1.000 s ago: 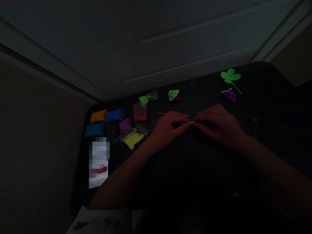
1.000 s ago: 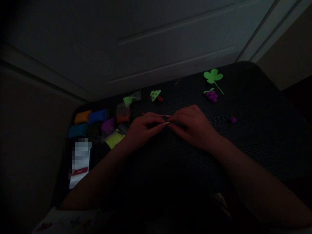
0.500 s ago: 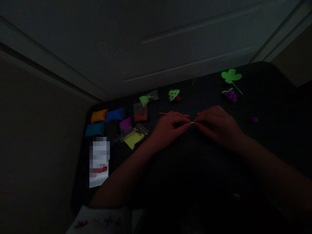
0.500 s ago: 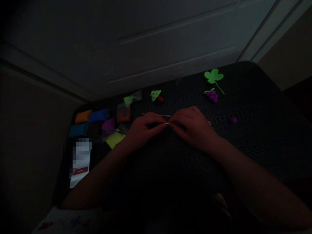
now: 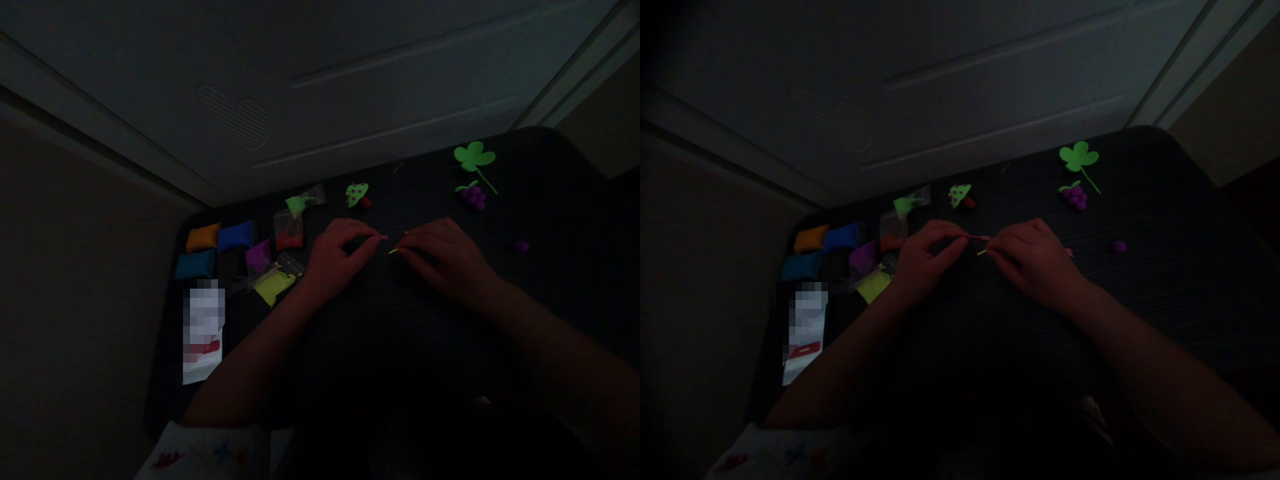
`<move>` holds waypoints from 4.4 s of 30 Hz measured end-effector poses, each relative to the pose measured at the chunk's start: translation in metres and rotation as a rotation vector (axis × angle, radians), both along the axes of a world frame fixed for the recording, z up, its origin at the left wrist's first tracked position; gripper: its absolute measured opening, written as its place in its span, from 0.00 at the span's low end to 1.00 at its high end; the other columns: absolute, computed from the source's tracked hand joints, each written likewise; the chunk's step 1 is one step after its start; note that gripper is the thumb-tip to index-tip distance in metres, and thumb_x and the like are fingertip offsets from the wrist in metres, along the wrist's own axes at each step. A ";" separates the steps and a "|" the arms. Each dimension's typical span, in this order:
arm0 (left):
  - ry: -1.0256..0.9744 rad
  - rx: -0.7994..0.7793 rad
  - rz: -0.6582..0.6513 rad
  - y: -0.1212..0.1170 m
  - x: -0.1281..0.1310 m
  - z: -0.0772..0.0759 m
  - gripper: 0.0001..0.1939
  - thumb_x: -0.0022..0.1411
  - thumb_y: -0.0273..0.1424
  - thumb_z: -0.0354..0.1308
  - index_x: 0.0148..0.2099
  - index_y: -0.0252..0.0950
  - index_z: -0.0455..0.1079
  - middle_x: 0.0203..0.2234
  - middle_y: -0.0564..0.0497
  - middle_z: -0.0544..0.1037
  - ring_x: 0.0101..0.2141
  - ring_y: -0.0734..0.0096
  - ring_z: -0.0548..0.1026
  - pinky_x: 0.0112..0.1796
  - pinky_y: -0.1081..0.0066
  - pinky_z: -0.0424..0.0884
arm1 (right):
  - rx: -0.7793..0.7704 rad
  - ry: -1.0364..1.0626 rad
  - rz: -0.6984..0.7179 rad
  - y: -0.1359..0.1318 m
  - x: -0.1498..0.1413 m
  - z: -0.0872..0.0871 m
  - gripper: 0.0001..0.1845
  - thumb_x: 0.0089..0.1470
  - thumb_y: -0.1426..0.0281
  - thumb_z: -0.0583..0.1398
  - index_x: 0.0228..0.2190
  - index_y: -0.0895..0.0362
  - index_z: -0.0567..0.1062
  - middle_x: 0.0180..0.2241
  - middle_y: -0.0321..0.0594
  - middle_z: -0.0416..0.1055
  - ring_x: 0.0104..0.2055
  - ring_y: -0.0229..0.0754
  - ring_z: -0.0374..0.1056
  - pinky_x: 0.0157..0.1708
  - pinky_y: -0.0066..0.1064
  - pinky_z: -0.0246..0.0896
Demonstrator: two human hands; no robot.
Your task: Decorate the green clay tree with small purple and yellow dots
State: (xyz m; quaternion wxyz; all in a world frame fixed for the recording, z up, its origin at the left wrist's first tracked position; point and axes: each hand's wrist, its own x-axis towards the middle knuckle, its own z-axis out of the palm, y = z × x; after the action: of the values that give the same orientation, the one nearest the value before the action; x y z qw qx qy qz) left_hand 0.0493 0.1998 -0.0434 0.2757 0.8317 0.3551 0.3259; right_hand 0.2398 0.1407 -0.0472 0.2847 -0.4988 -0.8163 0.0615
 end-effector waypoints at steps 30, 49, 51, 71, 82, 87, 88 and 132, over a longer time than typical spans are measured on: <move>-0.108 0.180 0.430 0.026 -0.019 -0.037 0.11 0.56 0.27 0.52 0.43 0.39 0.64 0.37 0.52 0.71 0.39 0.70 0.69 0.40 0.67 0.66 | -0.163 0.007 -0.034 0.003 0.000 -0.009 0.08 0.55 0.71 0.51 0.35 0.56 0.68 0.35 0.39 0.69 0.39 0.39 0.64 0.40 0.34 0.53; -0.137 0.129 0.421 0.027 -0.019 -0.040 0.12 0.57 0.27 0.50 0.45 0.39 0.63 0.37 0.51 0.70 0.38 0.71 0.69 0.40 0.67 0.67 | -0.217 -0.034 -0.088 0.004 -0.002 -0.011 0.06 0.54 0.70 0.52 0.33 0.57 0.67 0.34 0.40 0.67 0.36 0.40 0.62 0.37 0.33 0.55; -0.136 0.125 0.420 0.027 -0.019 -0.040 0.12 0.57 0.27 0.50 0.45 0.39 0.63 0.37 0.51 0.70 0.38 0.70 0.69 0.39 0.67 0.67 | -0.208 -0.048 -0.092 0.004 -0.003 -0.010 0.06 0.54 0.71 0.51 0.33 0.57 0.67 0.34 0.40 0.67 0.36 0.41 0.62 0.36 0.33 0.55; -0.120 0.120 0.409 0.027 -0.019 -0.041 0.12 0.58 0.28 0.49 0.45 0.40 0.62 0.36 0.51 0.70 0.38 0.71 0.70 0.39 0.67 0.67 | -0.287 -0.129 -0.073 0.007 -0.004 -0.013 0.08 0.54 0.69 0.51 0.34 0.56 0.68 0.34 0.39 0.68 0.36 0.42 0.63 0.38 0.36 0.53; 0.089 0.232 0.290 0.017 -0.013 -0.023 0.11 0.57 0.29 0.50 0.43 0.37 0.63 0.36 0.49 0.71 0.40 0.67 0.68 0.41 0.63 0.63 | -0.254 -0.120 -0.102 0.010 0.006 -0.008 0.12 0.51 0.68 0.55 0.40 0.56 0.67 0.38 0.40 0.68 0.41 0.44 0.63 0.40 0.37 0.52; 0.340 0.239 0.019 -0.005 0.004 -0.009 0.06 0.55 0.32 0.52 0.34 0.39 0.69 0.30 0.52 0.73 0.37 0.64 0.68 0.40 0.61 0.59 | -0.343 -0.144 -0.212 0.014 0.034 -0.003 0.11 0.52 0.63 0.53 0.34 0.55 0.70 0.34 0.39 0.68 0.34 0.41 0.64 0.31 0.32 0.56; 0.377 0.239 -0.010 -0.009 0.007 -0.008 0.06 0.56 0.33 0.52 0.34 0.39 0.69 0.30 0.52 0.74 0.37 0.64 0.67 0.40 0.60 0.59 | -0.383 -0.167 -0.222 0.015 0.039 -0.004 0.12 0.51 0.61 0.54 0.33 0.55 0.71 0.33 0.39 0.67 0.32 0.40 0.64 0.29 0.32 0.56; 0.615 0.485 -0.116 -0.029 0.014 -0.021 0.14 0.60 0.33 0.45 0.45 0.38 0.67 0.30 0.50 0.72 0.35 0.65 0.66 0.43 0.58 0.56 | -0.392 -0.484 -0.115 -0.001 0.001 0.001 0.10 0.56 0.65 0.46 0.30 0.56 0.63 0.21 0.39 0.67 0.21 0.41 0.63 0.21 0.28 0.42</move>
State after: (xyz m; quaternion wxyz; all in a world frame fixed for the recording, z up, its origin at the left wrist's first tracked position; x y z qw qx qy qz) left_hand 0.0634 0.1710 -0.0644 -0.0300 0.9502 0.2862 0.1197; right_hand 0.2403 0.1399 -0.0461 -0.0162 -0.5898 -0.8033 0.0811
